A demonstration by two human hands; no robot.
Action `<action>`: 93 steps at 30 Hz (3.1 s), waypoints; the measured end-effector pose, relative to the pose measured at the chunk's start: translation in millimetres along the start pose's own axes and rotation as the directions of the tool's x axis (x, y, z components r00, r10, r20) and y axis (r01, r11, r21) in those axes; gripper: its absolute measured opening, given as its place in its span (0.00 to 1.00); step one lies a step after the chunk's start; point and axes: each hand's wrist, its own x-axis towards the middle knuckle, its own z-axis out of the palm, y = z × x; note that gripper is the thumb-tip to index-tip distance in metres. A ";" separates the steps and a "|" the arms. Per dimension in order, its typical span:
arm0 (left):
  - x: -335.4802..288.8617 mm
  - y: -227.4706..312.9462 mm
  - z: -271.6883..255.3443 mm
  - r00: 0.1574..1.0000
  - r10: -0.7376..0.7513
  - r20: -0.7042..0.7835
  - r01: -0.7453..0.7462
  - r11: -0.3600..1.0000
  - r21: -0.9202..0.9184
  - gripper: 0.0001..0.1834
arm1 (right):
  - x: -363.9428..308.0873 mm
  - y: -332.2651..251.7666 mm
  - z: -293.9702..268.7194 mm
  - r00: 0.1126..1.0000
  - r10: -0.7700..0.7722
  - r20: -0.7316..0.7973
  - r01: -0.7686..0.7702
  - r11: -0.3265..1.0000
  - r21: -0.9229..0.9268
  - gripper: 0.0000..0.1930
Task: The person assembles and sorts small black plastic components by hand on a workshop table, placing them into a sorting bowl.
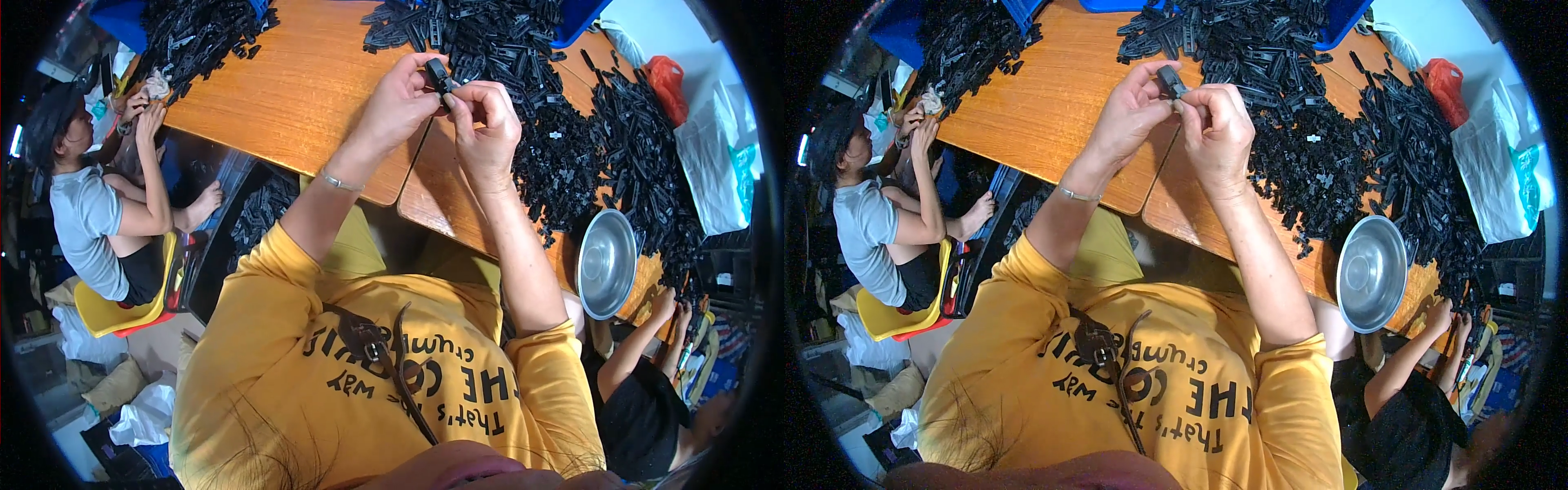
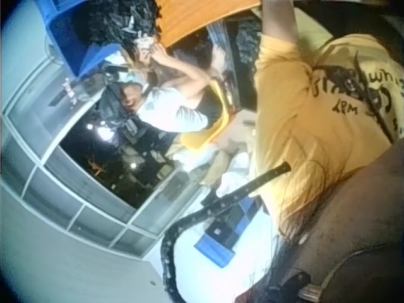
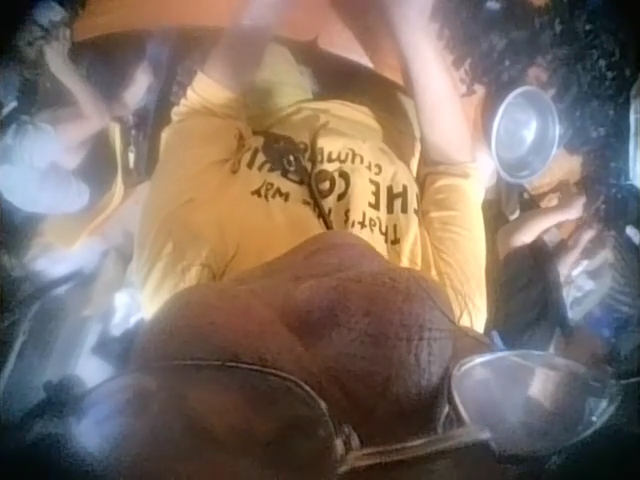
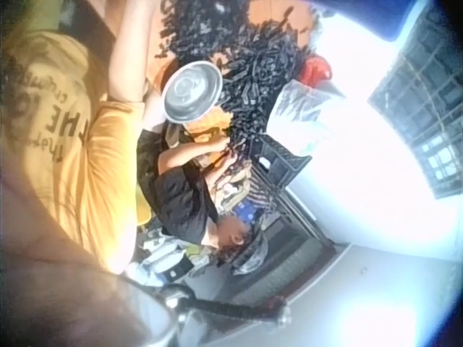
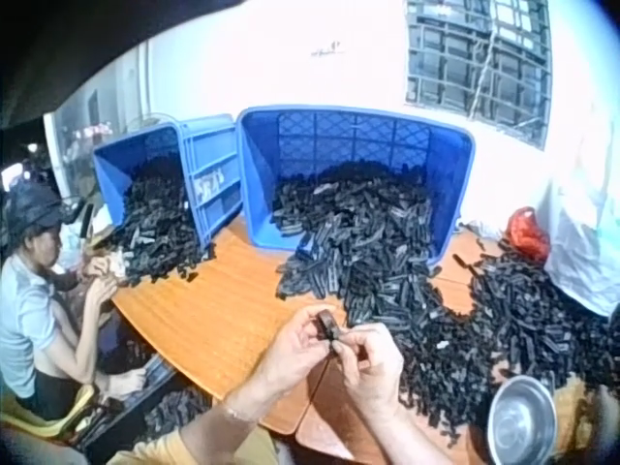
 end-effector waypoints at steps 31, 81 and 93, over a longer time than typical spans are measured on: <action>-143.6 74.8 -123.7 0.915 -0.402 -0.044 0.278 0.548 0.789 0.17 | -52.8 -9.7 5.7 0.795 0.197 0.574 -0.169 0.980 -0.103 0.10; 7.0 -20.8 -29.9 0.967 -0.158 0.200 0.207 0.943 -0.260 0.17 | -7.6 5.3 -21.9 0.996 -0.003 0.085 0.008 0.998 -0.054 0.09; -2.6 -8.8 -24.9 0.967 -0.171 0.190 0.207 0.961 -0.186 0.21 | -8.7 -0.9 -26.5 0.989 0.074 0.130 -0.079 0.996 0.031 0.08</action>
